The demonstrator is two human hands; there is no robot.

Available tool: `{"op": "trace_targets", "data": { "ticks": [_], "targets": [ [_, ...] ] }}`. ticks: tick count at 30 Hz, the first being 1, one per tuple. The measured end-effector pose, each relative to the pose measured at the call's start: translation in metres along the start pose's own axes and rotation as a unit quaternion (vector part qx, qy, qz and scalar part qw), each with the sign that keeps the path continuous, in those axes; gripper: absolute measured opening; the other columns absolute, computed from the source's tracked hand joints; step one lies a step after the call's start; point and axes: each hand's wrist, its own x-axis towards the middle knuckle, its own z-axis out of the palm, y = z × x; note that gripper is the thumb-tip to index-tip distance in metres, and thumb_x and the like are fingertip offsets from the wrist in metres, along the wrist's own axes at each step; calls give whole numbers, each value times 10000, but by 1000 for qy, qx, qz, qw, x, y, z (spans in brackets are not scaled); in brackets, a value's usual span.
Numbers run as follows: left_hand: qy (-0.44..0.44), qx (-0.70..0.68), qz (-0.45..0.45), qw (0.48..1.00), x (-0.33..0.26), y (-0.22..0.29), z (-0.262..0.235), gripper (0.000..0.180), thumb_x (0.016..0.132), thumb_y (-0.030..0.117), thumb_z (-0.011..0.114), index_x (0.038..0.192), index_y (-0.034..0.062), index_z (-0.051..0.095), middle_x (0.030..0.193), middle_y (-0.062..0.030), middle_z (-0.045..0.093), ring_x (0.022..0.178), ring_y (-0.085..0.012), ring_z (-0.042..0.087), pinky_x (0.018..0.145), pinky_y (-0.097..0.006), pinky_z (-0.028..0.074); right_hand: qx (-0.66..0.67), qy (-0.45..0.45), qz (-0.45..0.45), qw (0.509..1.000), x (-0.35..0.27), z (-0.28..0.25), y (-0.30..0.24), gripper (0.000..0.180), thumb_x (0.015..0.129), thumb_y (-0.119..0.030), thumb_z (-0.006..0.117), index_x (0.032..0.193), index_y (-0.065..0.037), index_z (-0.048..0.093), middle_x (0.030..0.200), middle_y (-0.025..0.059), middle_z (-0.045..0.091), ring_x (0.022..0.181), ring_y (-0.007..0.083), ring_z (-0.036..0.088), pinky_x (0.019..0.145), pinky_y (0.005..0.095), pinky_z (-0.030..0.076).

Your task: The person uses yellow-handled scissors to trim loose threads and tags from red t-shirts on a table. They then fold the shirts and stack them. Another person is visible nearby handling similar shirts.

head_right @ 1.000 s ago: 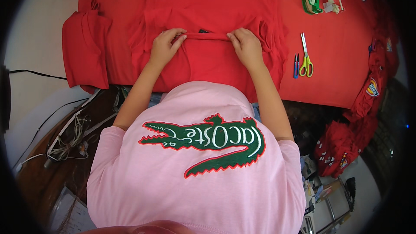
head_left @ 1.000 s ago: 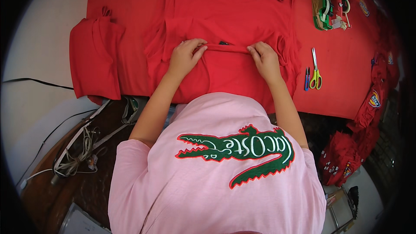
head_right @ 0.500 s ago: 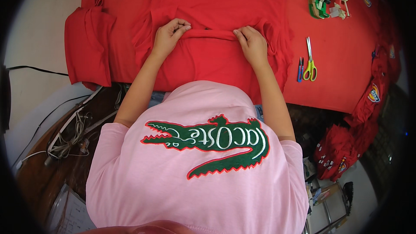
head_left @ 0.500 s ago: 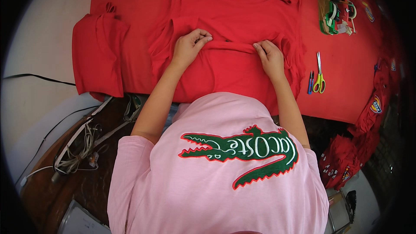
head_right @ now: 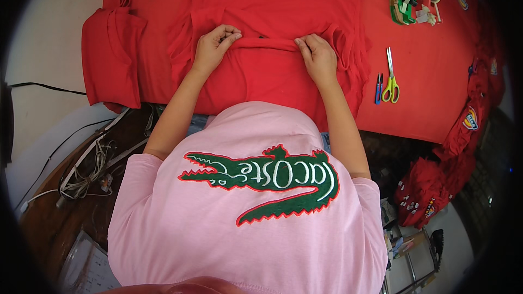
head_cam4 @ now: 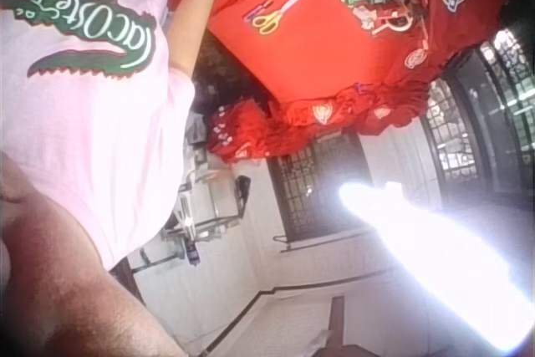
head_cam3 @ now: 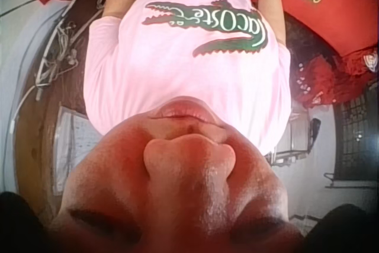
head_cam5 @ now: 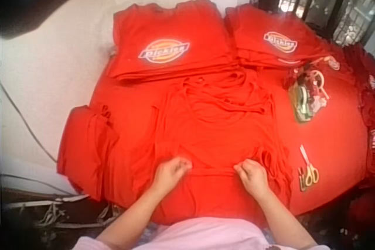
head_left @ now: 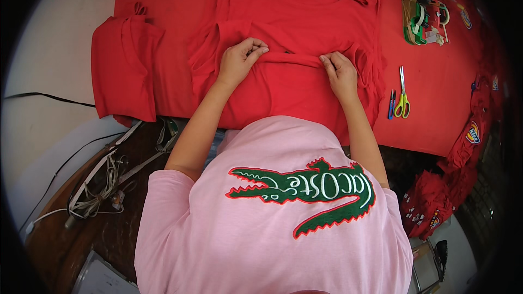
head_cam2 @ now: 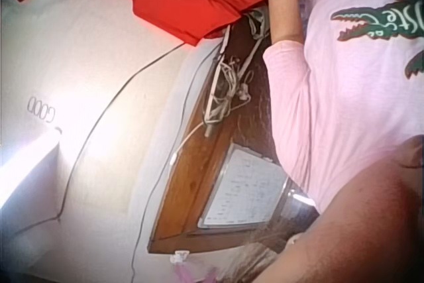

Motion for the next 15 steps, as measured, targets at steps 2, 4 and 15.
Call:
{"op": "trace_targets", "data": {
  "ticks": [2,4,15],
  "targets": [
    [-18,-6,-16,1000,-1,2,-3,182,906,211,772,998,57,736,869,-67,747,773,-127,671,722,-282,527,3,-5,5,1000,0,-1,-1,232,962,-220,682,870,-7,678,852,135,667,808,335,654,707,414,505],
    [-49,49,13,998,-4,18,-3,194,896,212,782,998,53,739,906,-67,740,813,-126,659,751,-287,524,12,10,3,1000,-2,1,0,224,973,-208,676,881,-3,672,827,127,652,768,298,639,696,387,500],
    [-92,-352,18,931,-17,127,-20,58,959,97,701,983,48,679,1110,-87,720,993,-128,632,927,-314,502,285,100,37,953,5,-83,-87,168,1047,-122,605,969,20,652,831,-32,571,762,40,473,681,198,411]
  ]
}}
